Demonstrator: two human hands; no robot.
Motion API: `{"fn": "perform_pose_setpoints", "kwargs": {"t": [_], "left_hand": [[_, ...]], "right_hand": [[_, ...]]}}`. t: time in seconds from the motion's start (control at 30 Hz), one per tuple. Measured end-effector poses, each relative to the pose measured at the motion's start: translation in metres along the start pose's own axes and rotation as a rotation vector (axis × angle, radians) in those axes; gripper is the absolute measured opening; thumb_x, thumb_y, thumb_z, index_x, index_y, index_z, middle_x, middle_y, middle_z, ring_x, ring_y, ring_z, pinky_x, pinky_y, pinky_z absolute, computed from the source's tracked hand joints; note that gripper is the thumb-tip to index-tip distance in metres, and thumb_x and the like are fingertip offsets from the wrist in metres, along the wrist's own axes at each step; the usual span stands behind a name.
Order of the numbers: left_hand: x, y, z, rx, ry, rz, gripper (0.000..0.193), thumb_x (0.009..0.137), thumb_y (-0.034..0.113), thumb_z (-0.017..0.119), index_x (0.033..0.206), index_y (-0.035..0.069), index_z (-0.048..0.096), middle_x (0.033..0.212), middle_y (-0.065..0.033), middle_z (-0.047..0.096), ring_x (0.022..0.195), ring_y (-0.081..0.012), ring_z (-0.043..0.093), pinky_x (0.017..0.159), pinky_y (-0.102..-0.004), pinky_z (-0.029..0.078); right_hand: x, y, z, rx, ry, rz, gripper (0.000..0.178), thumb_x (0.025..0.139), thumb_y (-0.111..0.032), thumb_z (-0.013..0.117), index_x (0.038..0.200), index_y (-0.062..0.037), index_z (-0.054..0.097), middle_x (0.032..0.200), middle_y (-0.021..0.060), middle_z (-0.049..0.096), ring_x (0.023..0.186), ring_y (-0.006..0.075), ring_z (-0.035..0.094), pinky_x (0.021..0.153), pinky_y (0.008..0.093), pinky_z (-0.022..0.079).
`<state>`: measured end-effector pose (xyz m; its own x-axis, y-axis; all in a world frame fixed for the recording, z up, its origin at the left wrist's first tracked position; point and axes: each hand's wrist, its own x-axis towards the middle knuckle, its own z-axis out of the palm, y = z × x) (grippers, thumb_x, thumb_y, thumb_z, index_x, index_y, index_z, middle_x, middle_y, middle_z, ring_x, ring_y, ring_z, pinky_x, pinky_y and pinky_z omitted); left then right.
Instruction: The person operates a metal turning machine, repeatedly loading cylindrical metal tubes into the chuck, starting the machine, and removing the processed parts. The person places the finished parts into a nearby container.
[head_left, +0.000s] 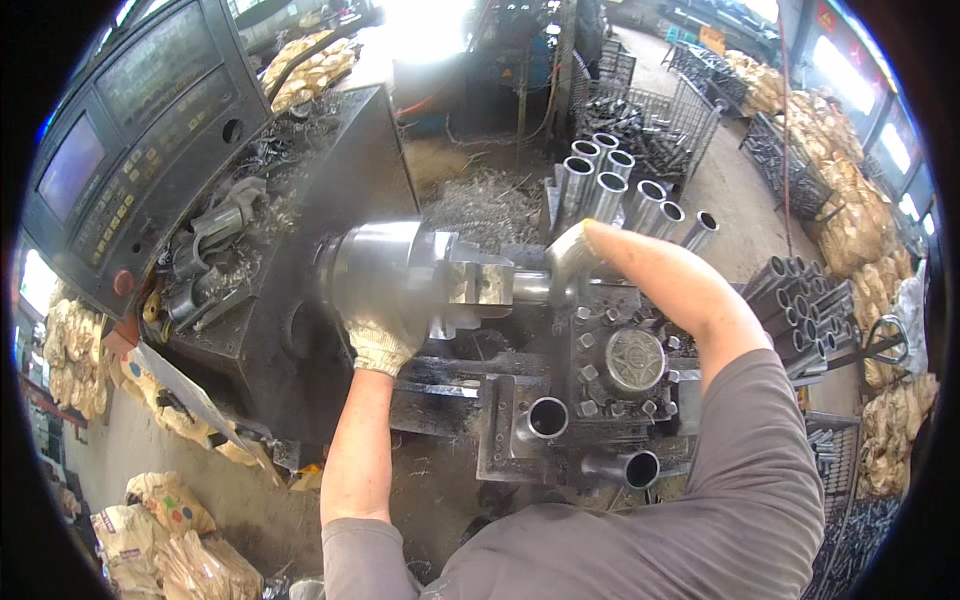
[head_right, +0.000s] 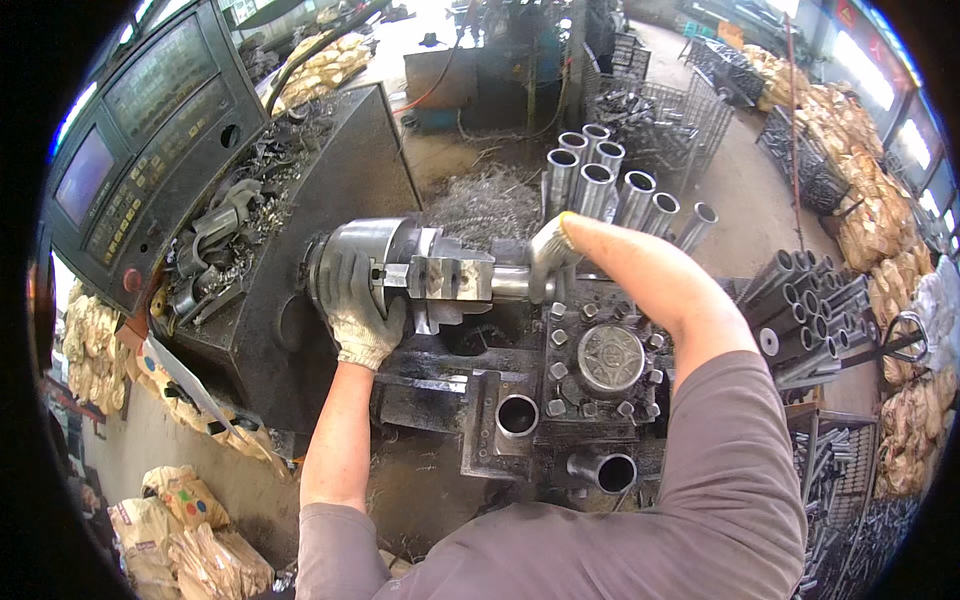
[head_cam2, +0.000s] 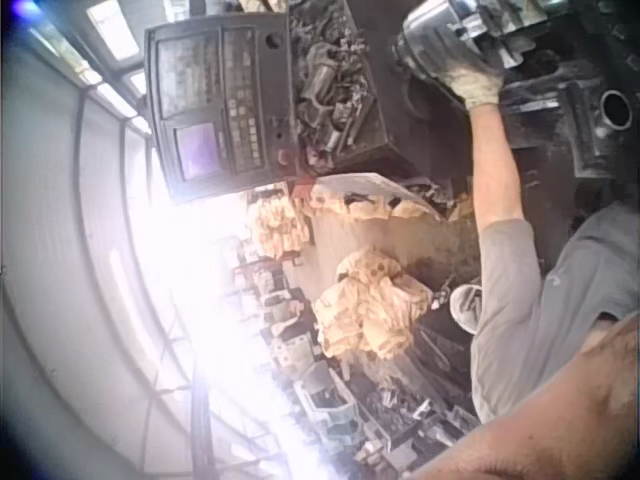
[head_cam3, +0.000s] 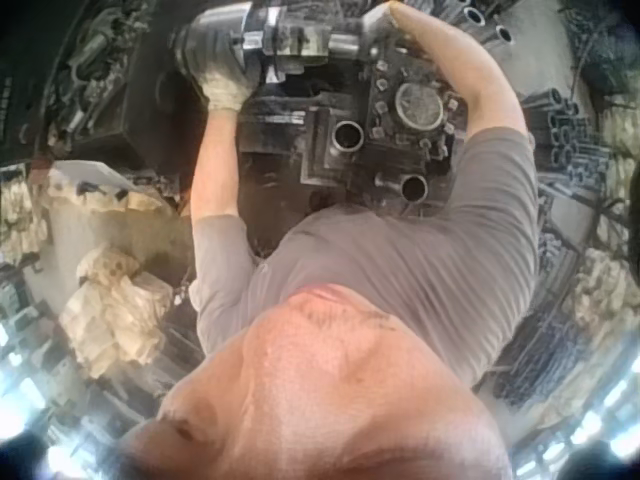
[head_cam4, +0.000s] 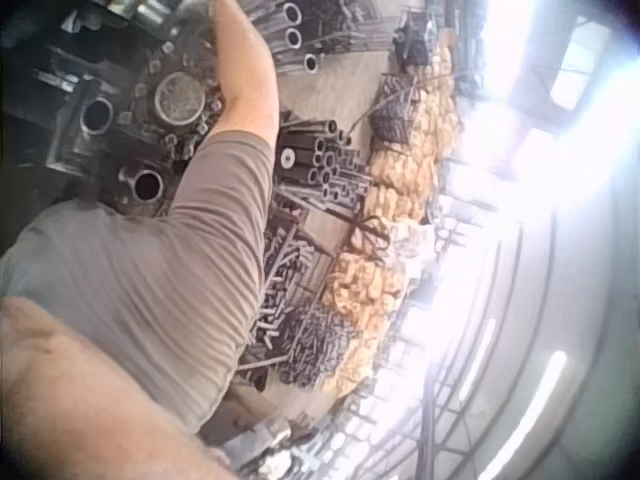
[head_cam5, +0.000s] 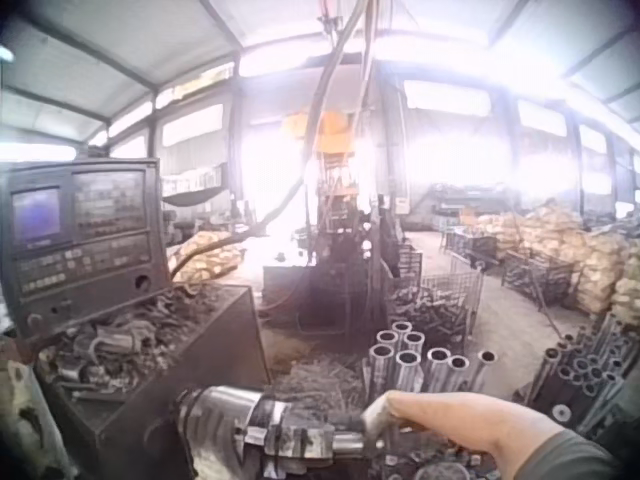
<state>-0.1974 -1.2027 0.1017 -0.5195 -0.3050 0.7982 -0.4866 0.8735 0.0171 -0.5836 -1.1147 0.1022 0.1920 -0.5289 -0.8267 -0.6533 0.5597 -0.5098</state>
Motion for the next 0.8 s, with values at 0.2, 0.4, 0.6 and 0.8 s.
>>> {"fn": "perform_pose_setpoints", "kwargs": {"t": [0.2,0.4,0.6,0.8], "left_hand": [[-0.005,-0.004,0.006,-0.01,0.027,-0.01,0.081,0.082,0.031,0.075,0.151,-0.001,0.048,0.151,-0.0301,0.053,0.146,-0.0526,0.047,0.126,-0.0666,0.03],[-0.001,-0.008,0.007,-0.045,0.073,0.003,0.078,0.085,0.034,0.074,0.149,-0.002,0.048,0.15,-0.0267,0.053,0.15,-0.0509,0.042,0.127,-0.0663,0.029],[-0.064,0.068,-0.083,-1.041,-0.222,-0.301,0.092,0.089,0.038,0.086,0.157,-0.004,0.042,0.156,-0.0272,0.053,0.145,-0.0425,0.052,0.123,-0.0552,0.04],[-0.165,0.164,-0.124,-1.735,-0.416,-1.609,0.059,0.091,0.02,0.084,0.141,0.0,0.059,0.125,-0.0127,0.071,0.112,-0.0254,0.07,0.1,-0.0413,0.056]], "right_hand": [[-0.022,-0.019,0.042,-0.607,0.455,-0.196,0.064,0.076,-0.057,0.088,0.099,0.0025,0.08,0.091,0.019,0.079,0.079,0.0292,0.074,0.075,0.0428,0.059],[-0.161,-0.058,0.1,-1.133,1.045,0.129,0.043,0.071,-0.044,0.09,0.087,-0.0054,0.079,0.084,0.0199,0.078,0.079,0.0392,0.079,0.07,0.0477,0.062],[-0.182,-0.11,0.278,-0.386,1.128,-0.36,0.058,0.079,-0.041,0.091,0.115,0.0001,0.071,0.084,0.0198,0.077,0.074,0.0293,0.078,0.068,0.0426,0.062],[-0.062,-0.054,0.416,1.033,0.336,-0.482,0.074,0.092,-0.045,0.088,0.147,-0.004,0.061,0.118,0.0085,0.073,0.103,0.0148,0.072,0.084,0.032,0.062]]}}
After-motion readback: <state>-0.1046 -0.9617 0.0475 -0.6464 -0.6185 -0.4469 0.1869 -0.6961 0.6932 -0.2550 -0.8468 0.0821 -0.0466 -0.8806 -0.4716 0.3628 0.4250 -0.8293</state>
